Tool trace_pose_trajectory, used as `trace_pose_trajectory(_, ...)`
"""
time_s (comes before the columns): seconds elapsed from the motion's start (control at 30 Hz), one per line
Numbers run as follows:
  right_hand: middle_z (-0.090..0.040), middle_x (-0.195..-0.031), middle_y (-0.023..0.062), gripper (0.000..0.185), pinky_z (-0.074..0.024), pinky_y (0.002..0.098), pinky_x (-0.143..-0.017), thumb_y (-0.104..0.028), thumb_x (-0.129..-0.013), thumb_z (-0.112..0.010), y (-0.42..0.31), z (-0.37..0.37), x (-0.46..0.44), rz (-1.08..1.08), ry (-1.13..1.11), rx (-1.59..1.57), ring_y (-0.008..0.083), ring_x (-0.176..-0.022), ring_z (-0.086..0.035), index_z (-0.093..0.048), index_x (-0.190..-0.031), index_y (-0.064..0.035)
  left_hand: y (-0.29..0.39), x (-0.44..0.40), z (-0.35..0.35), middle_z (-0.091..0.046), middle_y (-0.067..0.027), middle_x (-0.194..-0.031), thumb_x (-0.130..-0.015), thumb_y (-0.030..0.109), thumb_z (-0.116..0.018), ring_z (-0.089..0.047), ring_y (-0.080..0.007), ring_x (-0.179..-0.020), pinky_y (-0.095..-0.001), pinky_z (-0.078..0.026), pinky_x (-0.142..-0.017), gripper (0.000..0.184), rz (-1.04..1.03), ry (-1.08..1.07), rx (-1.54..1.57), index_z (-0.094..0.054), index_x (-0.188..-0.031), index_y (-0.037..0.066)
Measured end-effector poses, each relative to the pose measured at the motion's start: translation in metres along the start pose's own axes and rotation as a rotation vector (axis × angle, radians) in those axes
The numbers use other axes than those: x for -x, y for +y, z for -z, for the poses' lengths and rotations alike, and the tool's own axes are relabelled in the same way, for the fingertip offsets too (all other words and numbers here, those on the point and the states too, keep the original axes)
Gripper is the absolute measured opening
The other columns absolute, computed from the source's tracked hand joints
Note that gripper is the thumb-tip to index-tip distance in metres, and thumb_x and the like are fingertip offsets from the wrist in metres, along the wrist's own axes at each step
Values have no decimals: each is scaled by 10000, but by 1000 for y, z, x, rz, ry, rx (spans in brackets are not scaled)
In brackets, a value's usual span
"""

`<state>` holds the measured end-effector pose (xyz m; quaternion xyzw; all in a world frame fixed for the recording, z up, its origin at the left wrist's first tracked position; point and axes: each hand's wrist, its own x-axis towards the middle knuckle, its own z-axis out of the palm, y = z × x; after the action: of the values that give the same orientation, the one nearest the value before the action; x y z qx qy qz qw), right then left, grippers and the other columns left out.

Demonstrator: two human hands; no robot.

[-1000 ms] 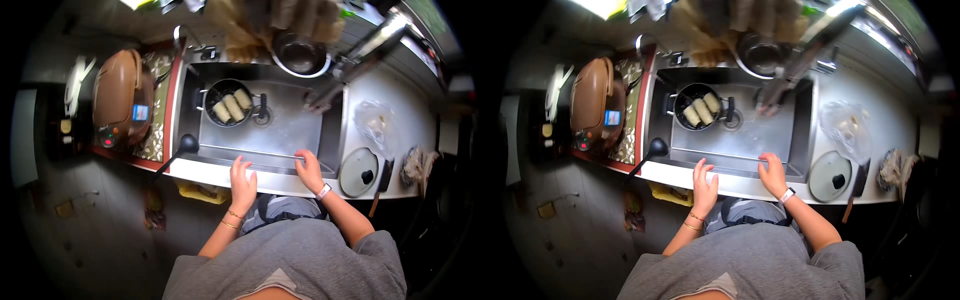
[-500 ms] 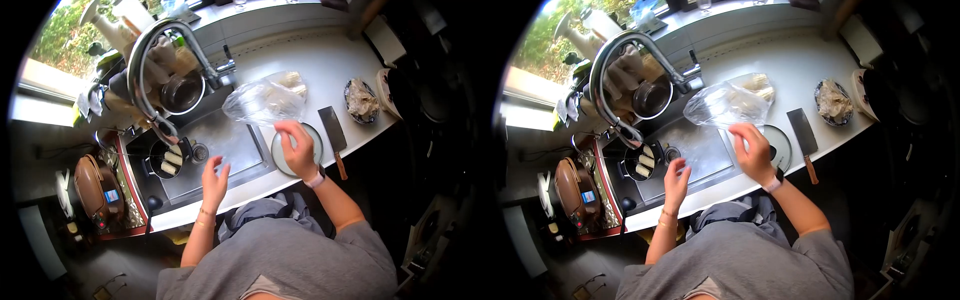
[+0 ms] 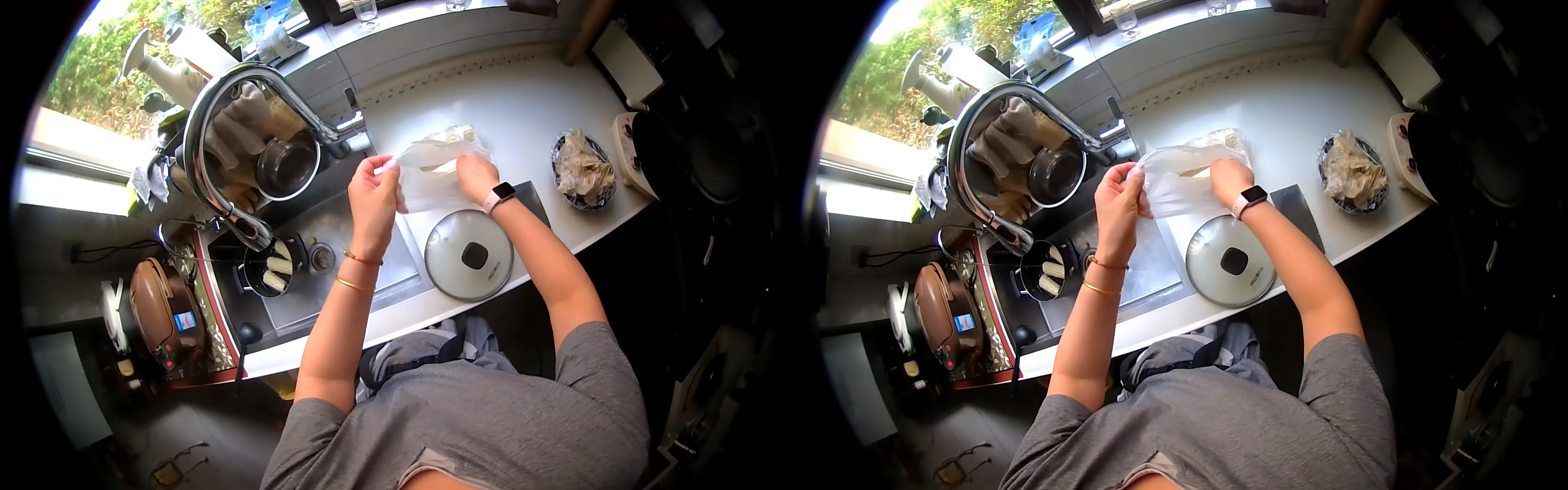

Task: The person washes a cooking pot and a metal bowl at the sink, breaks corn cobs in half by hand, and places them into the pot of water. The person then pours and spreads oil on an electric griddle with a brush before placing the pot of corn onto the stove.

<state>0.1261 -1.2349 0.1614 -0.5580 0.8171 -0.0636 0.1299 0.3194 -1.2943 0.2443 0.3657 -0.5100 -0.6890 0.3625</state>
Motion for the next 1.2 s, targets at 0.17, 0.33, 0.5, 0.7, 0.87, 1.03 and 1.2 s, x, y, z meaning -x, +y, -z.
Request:
trace_pose_trajectory(0.17, -668, -919, 212, 137, -554, 408, -700, -47, -808, -528, -16, -2, -25, -108, 229, -115, 324, -819, -680, -605, -894, 26, 6, 2, -11, -481, 65, -566, -921, 239, -629, -365, -8, -403, -183, -292, -352, 237, -197, 77, -225, -623, -881, 6)
trace_pose_trajectory(0.33, -653, -889, 205, 178, -528, 433, -708, -173, -830, -619, -4, 3, -23, -12, 162, -143, 366, -840, -649, -629, -888, -5, 27, 17, -20, -501, 52, -552, -942, 235, -597, -407, -8, -414, -179, -302, -365, 248, -130, 39, -243, -678, -974, 2)
trace_pose_trajectory(0.5, -667, -890, 165, 124, -538, 429, -711, -64, -767, -580, 3, -29, -19, 314, 108, 80, 316, -843, -666, -670, -850, -51, 15, 32, -21, -539, 24, -576, -978, 242, -521, -471, -18, -466, -176, -370, -410, 272, -49, -25, -268, -664, -1073, 31)
trace_pose_trajectory(0.7, -654, -863, 118, 157, -514, 409, -725, -128, -763, -594, 2, -47, -30, 423, 66, 238, 290, -885, -626, -704, -870, -96, -18, 39, -11, -624, -61, -681, -928, 165, -569, -563, -88, -555, -244, -468, -510, 333, -211, -61, -454, -551, -1211, -9)
trace_pose_trajectory(0.87, -647, -919, 122, 158, -513, 393, -726, -140, -754, -598, 17, -66, -48, 616, 136, 194, 278, -897, -623, -719, -848, -101, -9, 59, 6, -642, -133, -899, -865, 163, -623, -614, -245, -767, -338, -496, -724, 439, -196, -39, -565, -493, -1247, -9)
trace_pose_trajectory(1.03, -633, -942, 126, 172, -521, 390, -754, -107, -758, -597, -6, -35, -30, 548, 55, 354, 303, -896, -615, -637, -919, -61, -32, 96, 45, -589, -159, -1059, -867, 192, -620, -600, -252, -856, -344, -481, -799, 434, -197, 12, -696, -506, -1237, -4)
trace_pose_trajectory(1.2, -619, -939, 118, 159, -532, 380, -739, -79, -773, -578, -12, -21, -20, 571, 42, 429, 295, -915, -610, -616, -927, -60, -70, 148, 93, -567, -166, -1113, -873, 221, -612, -604, -256, -882, -345, -479, -821, 412, 99, -45, -748, -536, -1205, -13)
